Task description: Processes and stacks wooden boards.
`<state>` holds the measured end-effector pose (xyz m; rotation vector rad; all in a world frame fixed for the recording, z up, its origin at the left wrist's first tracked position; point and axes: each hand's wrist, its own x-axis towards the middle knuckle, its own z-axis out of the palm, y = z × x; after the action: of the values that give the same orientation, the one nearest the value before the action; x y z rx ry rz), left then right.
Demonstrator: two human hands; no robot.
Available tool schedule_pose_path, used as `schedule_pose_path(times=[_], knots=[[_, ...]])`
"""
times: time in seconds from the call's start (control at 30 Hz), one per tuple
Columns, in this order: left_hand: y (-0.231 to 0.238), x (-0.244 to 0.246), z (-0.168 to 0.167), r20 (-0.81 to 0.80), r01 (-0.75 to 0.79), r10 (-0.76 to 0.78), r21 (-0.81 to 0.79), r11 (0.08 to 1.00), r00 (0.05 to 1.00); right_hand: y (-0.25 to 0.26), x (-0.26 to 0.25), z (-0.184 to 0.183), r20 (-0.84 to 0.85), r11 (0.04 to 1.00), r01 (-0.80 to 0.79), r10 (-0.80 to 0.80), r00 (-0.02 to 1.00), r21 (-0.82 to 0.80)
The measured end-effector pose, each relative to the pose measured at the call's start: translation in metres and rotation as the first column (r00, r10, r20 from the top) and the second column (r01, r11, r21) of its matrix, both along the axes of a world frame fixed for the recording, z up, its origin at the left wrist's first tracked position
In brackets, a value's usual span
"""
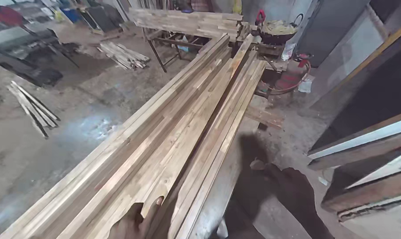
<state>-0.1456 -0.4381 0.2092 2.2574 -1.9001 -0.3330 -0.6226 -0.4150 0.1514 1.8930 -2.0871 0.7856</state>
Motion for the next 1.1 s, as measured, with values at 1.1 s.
schedule_pose_path(times=[1.1], knots=[[-0.189, -0.04, -0.04, 0.163, 0.183, -0.123, -0.426, 0.886, 0.979, -0.023, -0.006, 0.05, 0.347, 0.986, -0.155, 0.164, 0.923, -0.053]])
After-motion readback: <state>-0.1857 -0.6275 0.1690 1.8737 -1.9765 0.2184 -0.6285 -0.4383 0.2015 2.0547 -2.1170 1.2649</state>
